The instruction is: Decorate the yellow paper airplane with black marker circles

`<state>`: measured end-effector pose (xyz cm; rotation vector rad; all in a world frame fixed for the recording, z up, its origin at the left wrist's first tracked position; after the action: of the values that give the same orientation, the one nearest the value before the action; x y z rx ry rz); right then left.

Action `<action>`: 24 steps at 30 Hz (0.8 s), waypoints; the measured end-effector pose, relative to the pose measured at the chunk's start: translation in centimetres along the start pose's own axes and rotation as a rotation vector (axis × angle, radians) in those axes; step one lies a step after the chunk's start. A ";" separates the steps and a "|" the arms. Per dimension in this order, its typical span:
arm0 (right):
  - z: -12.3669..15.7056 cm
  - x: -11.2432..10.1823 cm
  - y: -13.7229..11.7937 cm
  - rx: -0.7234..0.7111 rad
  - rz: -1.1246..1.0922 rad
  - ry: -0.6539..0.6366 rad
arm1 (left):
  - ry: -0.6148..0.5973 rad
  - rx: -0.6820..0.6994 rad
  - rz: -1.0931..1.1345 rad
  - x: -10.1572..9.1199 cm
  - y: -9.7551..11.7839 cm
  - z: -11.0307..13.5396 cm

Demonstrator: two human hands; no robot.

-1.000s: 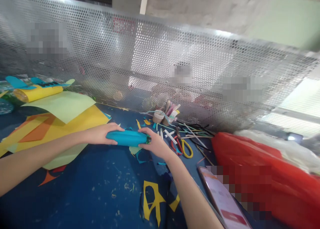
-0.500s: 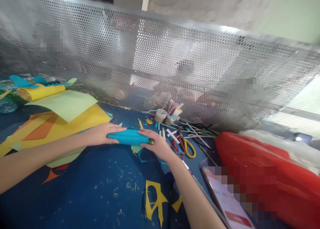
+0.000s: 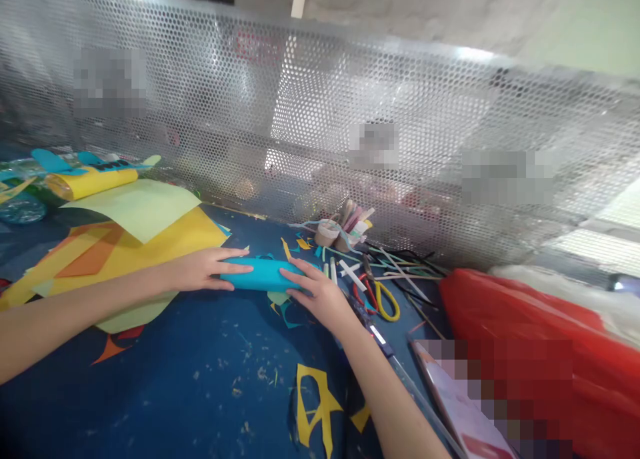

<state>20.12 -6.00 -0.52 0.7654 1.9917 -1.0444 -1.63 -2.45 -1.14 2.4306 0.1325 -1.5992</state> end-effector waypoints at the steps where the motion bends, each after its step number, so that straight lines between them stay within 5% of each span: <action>1: 0.1 -0.1 -0.1 -0.020 0.024 0.016 | 0.035 0.057 -0.024 -0.1 0.2 0.2; 5: 0.2 -0.3 -0.6 -0.052 0.116 0.065 | 0.219 0.197 -0.091 -1.1 1.0 1.3; 10: 0.2 -0.2 -0.9 -0.037 0.170 0.085 | 0.335 0.176 -0.110 -1.8 1.6 1.5; 14: -0.1 -0.4 -0.8 0.064 0.205 0.098 | 0.344 0.136 -0.092 -2.0 1.5 1.3; 24: -0.2 2.0 -5.1 -0.048 0.632 0.068 | 0.305 0.273 -0.327 -1.6 3.0 1.1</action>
<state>14.99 -8.00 0.00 1.3036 1.6415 -0.5969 -2.63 -5.54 0.34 2.9854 0.4060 -1.4290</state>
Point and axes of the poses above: each hand's wrist, its own z-axis away from the middle knuckle, its own x-axis out of the palm, y = z × x, the point moved 8 cm from there along -z, towards the middle knuckle, and after that the axes turned 13 degrees about x, right-handed, at the moved point
